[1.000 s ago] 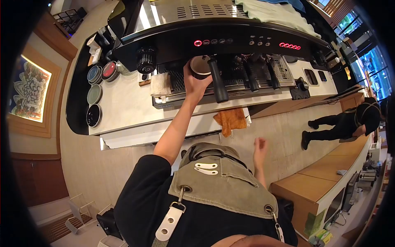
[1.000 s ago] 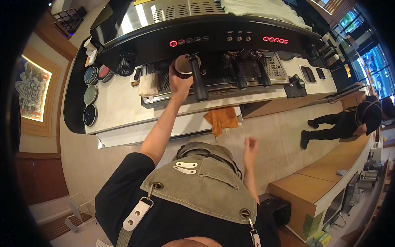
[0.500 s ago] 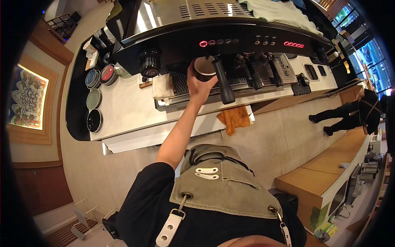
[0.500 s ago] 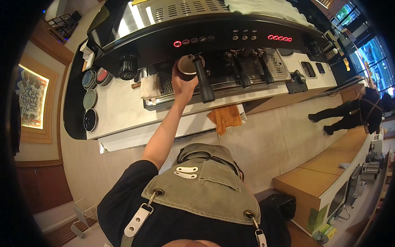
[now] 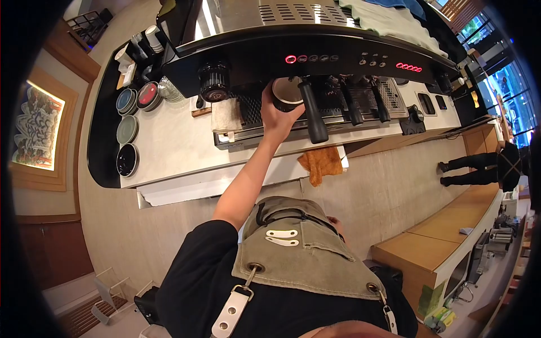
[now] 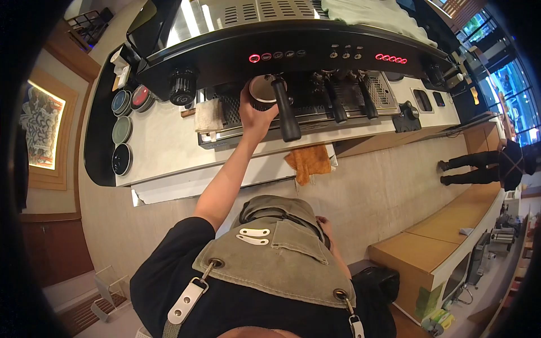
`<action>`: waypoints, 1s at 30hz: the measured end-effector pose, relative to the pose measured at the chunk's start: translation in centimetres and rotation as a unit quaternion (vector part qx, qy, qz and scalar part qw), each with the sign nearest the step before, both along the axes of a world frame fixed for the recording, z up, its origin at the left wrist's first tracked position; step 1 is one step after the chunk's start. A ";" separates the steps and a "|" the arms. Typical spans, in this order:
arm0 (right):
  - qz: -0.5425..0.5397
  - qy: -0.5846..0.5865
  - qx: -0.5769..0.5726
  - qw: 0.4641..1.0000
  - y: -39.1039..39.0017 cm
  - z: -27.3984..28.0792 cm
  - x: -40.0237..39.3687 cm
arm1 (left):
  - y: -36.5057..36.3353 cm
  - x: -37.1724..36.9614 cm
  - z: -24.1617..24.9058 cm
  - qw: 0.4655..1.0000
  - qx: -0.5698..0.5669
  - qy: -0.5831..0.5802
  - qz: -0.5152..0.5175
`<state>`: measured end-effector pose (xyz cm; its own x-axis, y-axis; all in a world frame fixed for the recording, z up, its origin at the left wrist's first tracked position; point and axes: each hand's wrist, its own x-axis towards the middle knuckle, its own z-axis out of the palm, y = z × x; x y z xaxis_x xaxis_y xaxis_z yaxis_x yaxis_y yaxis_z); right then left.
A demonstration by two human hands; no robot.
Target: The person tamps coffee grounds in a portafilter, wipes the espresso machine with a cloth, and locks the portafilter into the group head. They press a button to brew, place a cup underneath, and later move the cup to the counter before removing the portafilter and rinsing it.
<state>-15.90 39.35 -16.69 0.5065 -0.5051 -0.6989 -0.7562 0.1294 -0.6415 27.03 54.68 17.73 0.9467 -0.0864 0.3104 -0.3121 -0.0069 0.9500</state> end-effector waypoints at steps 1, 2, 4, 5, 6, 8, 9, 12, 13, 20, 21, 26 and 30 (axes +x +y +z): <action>0.004 0.002 0.004 1.000 -0.2 -0.8 -0.7 | 0.0 0.1 -0.2 1.000 0.003 -0.003 0.001; 0.008 0.004 0.009 1.000 -0.3 -1.6 -1.4 | 0.0 0.3 -0.6 1.000 0.006 -0.007 0.002; 0.009 0.003 0.012 1.000 -0.4 -2.2 -2.0 | -0.1 0.5 -0.8 1.000 0.003 -0.011 0.001; 0.009 0.006 0.016 1.000 -0.5 -2.5 -2.2 | -0.1 0.5 -0.9 1.000 -0.003 -0.011 -0.002; 0.006 0.005 0.016 1.000 -0.4 -2.3 -2.3 | -0.2 0.5 -1.0 1.000 -0.009 -0.012 -0.004; 0.001 0.003 0.018 1.000 -0.3 -2.0 -2.4 | -0.2 0.6 -1.1 1.000 -0.003 -0.014 -0.002; -0.001 0.002 0.017 1.000 -0.2 -1.9 -2.5 | -0.2 0.6 -1.1 1.000 0.000 -0.016 -0.001; -0.006 -0.004 0.020 1.000 0.1 -1.6 -2.6 | -0.2 0.5 -0.8 1.000 -0.004 -0.019 0.004; -0.007 -0.005 0.021 1.000 0.2 -1.4 -2.5 | -0.2 0.3 -0.5 1.000 -0.015 -0.011 0.000; -0.001 -0.023 0.002 1.000 -0.3 -3.2 -2.8 | -0.5 0.3 1.1 0.999 0.031 -0.009 0.029; 0.006 -0.017 0.004 1.000 -0.4 -3.2 -2.9 | -0.6 0.5 1.0 0.997 0.056 -0.026 0.045; 0.022 -0.010 0.008 1.000 -1.0 -2.4 -2.5 | -0.7 1.2 1.3 0.998 0.038 -0.031 0.043; 0.017 -0.023 0.008 1.000 -0.9 -1.5 -2.4 | 0.3 0.7 1.3 0.997 0.041 -0.036 0.050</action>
